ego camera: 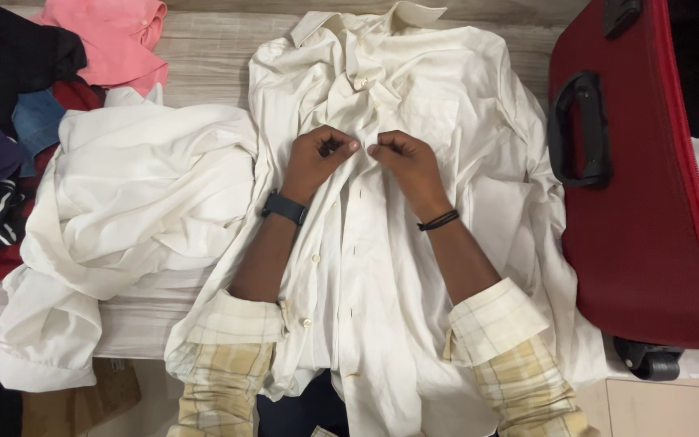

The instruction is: The person folds a shirt on a flat surface and places it into a suitcase before beginning to fold another shirt.

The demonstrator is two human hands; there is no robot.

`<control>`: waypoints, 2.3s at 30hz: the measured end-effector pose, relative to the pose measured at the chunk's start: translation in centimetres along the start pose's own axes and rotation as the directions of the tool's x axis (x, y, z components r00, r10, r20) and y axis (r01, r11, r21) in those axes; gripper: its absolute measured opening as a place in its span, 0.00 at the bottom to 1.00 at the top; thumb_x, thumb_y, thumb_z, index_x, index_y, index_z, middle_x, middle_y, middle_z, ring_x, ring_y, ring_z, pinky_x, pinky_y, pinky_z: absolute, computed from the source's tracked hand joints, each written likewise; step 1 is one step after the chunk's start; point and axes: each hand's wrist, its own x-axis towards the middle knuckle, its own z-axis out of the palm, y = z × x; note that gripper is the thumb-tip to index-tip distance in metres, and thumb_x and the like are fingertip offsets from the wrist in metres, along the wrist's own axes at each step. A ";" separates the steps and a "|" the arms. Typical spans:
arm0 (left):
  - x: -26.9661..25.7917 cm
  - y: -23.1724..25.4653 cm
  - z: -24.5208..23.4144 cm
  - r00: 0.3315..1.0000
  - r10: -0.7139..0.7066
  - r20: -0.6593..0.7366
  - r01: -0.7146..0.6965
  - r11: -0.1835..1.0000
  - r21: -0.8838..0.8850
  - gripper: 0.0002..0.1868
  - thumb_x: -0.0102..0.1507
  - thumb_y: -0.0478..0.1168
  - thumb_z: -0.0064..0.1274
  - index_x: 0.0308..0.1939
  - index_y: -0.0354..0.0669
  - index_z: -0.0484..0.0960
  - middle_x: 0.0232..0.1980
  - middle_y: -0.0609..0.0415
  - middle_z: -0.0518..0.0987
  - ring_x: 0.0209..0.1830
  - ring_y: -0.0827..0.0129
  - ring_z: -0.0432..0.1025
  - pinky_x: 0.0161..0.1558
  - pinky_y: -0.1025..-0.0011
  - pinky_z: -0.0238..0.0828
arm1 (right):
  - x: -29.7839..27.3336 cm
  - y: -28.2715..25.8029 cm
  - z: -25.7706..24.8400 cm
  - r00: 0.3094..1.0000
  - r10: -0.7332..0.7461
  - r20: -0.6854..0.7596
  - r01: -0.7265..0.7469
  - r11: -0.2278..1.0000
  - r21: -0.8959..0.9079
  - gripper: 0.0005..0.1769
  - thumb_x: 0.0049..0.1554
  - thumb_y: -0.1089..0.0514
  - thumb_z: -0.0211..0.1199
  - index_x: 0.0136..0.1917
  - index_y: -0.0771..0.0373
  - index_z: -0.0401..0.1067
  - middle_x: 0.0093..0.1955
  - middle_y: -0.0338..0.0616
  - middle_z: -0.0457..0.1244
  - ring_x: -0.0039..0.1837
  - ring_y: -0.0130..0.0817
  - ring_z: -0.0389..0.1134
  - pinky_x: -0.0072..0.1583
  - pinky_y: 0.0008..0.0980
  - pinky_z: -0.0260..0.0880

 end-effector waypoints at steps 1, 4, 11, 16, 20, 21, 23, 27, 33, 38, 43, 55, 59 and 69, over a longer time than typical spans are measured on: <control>0.0 0.0 0.2 1.000 0.004 0.006 -0.003 0.999 -0.041 0.09 0.64 0.40 0.64 0.42 0.38 0.86 0.37 0.60 0.84 0.35 0.83 0.73 0.39 0.80 0.69 | -0.1 0.3 0.5 0.998 -0.047 -0.031 0.044 0.996 -0.076 0.05 0.57 0.62 0.69 0.46 0.66 0.77 0.40 0.29 0.64 0.43 0.17 0.60 0.47 0.21 0.60; -0.1 -0.1 0.5 1.000 -0.002 0.016 0.004 0.992 -0.127 0.09 0.65 0.40 0.63 0.43 0.36 0.86 0.39 0.58 0.85 0.37 0.82 0.76 0.42 0.80 0.72 | -0.6 0.5 1.5 0.980 -0.171 -0.103 0.130 0.939 -0.318 0.10 0.56 0.59 0.73 0.46 0.68 0.76 0.38 0.33 0.64 0.41 0.18 0.61 0.43 0.22 0.62; 0.1 -0.8 2.8 0.999 -0.020 -0.025 0.011 0.954 -0.299 0.10 0.66 0.39 0.61 0.44 0.34 0.86 0.40 0.57 0.84 0.39 0.81 0.75 0.44 0.79 0.73 | -0.9 -0.8 1.7 0.948 -0.226 -0.223 0.100 0.880 -0.465 0.14 0.56 0.54 0.73 0.46 0.68 0.78 0.39 0.39 0.68 0.40 0.21 0.64 0.43 0.24 0.66; -0.5 -0.3 3.5 0.993 -0.045 -0.110 0.020 0.977 -0.213 0.10 0.66 0.39 0.61 0.43 0.33 0.86 0.38 0.57 0.85 0.37 0.81 0.75 0.43 0.80 0.73 | -1.5 -1.2 1.8 0.909 -0.368 -0.195 0.175 0.763 -0.623 0.14 0.55 0.54 0.74 0.46 0.67 0.80 0.40 0.42 0.70 0.41 0.24 0.68 0.45 0.25 0.68; -0.2 -0.1 3.5 0.984 -0.075 -0.164 0.036 0.972 -0.232 0.10 0.65 0.39 0.60 0.42 0.33 0.86 0.37 0.58 0.85 0.35 0.81 0.76 0.43 0.80 0.74 | -1.3 0.0 1.4 0.881 -0.461 -0.109 0.302 0.723 -0.621 0.11 0.55 0.58 0.70 0.47 0.67 0.80 0.40 0.40 0.69 0.43 0.23 0.69 0.47 0.25 0.69; -0.2 -0.1 3.5 0.984 -0.075 -0.163 0.036 0.972 -0.233 0.10 0.65 0.39 0.60 0.42 0.33 0.86 0.37 0.58 0.85 0.35 0.81 0.76 0.43 0.80 0.74 | -1.1 0.5 1.2 0.881 -0.461 -0.109 0.301 0.723 -0.622 0.11 0.55 0.58 0.70 0.47 0.67 0.80 0.40 0.40 0.69 0.43 0.23 0.69 0.47 0.25 0.69; -0.2 -0.1 3.1 0.982 -0.124 -0.144 0.082 0.959 -0.271 0.10 0.65 0.39 0.62 0.43 0.33 0.86 0.35 0.58 0.84 0.33 0.81 0.73 0.39 0.80 0.71 | -0.6 1.0 0.8 0.963 -0.245 -0.112 0.209 0.943 -0.260 0.13 0.65 0.58 0.64 0.41 0.70 0.77 0.39 0.38 0.66 0.43 0.22 0.62 0.48 0.25 0.63; -0.2 -0.2 3.2 0.986 -0.129 -0.102 0.100 0.964 -0.247 0.11 0.65 0.40 0.61 0.42 0.34 0.86 0.35 0.60 0.84 0.33 0.83 0.73 0.39 0.81 0.71 | -0.4 -0.1 -0.1 0.990 -0.058 -0.126 0.050 0.996 -0.068 0.14 0.65 0.58 0.64 0.42 0.70 0.78 0.39 0.35 0.64 0.43 0.21 0.61 0.49 0.21 0.62; 0.0 -1.3 3.3 0.993 -0.100 -0.055 0.079 0.952 -0.297 0.11 0.65 0.40 0.62 0.43 0.32 0.86 0.35 0.59 0.83 0.33 0.83 0.72 0.39 0.81 0.69 | -0.8 -1.0 0.1 0.995 -0.092 -0.026 0.088 0.989 -0.119 0.06 0.57 0.63 0.64 0.47 0.67 0.78 0.41 0.35 0.69 0.44 0.20 0.66 0.50 0.21 0.66; -0.1 -1.6 3.2 0.996 -0.086 -0.036 0.072 0.951 -0.301 0.12 0.65 0.40 0.61 0.44 0.32 0.86 0.37 0.58 0.83 0.34 0.82 0.72 0.40 0.81 0.70 | -1.3 -1.3 1.2 0.953 -0.262 -0.149 0.157 0.853 -0.497 0.09 0.54 0.60 0.69 0.47 0.67 0.78 0.40 0.39 0.71 0.42 0.22 0.70 0.47 0.25 0.71; -0.5 1.2 2.9 0.995 -0.101 0.011 0.100 0.945 -0.311 0.14 0.66 0.42 0.58 0.46 0.33 0.85 0.39 0.58 0.84 0.38 0.80 0.76 0.44 0.79 0.73 | -2.3 -2.0 2.6 0.901 -0.390 -0.189 0.171 0.722 -0.671 0.10 0.53 0.57 0.71 0.43 0.66 0.78 0.39 0.43 0.70 0.40 0.29 0.71 0.46 0.29 0.72; -0.5 1.4 2.3 0.992 -0.072 0.104 0.085 0.989 -0.121 0.15 0.67 0.46 0.59 0.44 0.34 0.83 0.38 0.57 0.82 0.37 0.79 0.73 0.42 0.77 0.70 | -2.9 -2.4 2.9 0.795 -0.603 0.060 0.317 0.330 -0.889 0.07 0.49 0.58 0.73 0.40 0.60 0.76 0.37 0.37 0.67 0.44 0.36 0.66 0.46 0.36 0.67; -0.7 0.6 2.4 0.994 -0.080 0.081 0.082 0.996 -0.023 0.15 0.70 0.47 0.55 0.47 0.36 0.83 0.37 0.56 0.80 0.36 0.78 0.69 0.40 0.76 0.67 | -3.0 -2.7 3.1 0.770 -0.631 0.095 0.351 0.294 -0.889 0.06 0.50 0.59 0.72 0.39 0.58 0.76 0.36 0.35 0.66 0.43 0.35 0.66 0.46 0.35 0.67; -1.9 4.0 3.4 0.976 0.211 -0.045 -0.153 0.826 0.543 0.06 0.70 0.37 0.51 0.42 0.39 0.80 0.43 0.48 0.78 0.42 0.50 0.74 0.43 0.58 0.70 | -2.8 -2.0 2.9 0.821 -0.570 0.032 0.319 0.413 -0.853 0.06 0.53 0.57 0.72 0.40 0.59 0.78 0.38 0.37 0.69 0.45 0.34 0.68 0.46 0.35 0.68</control>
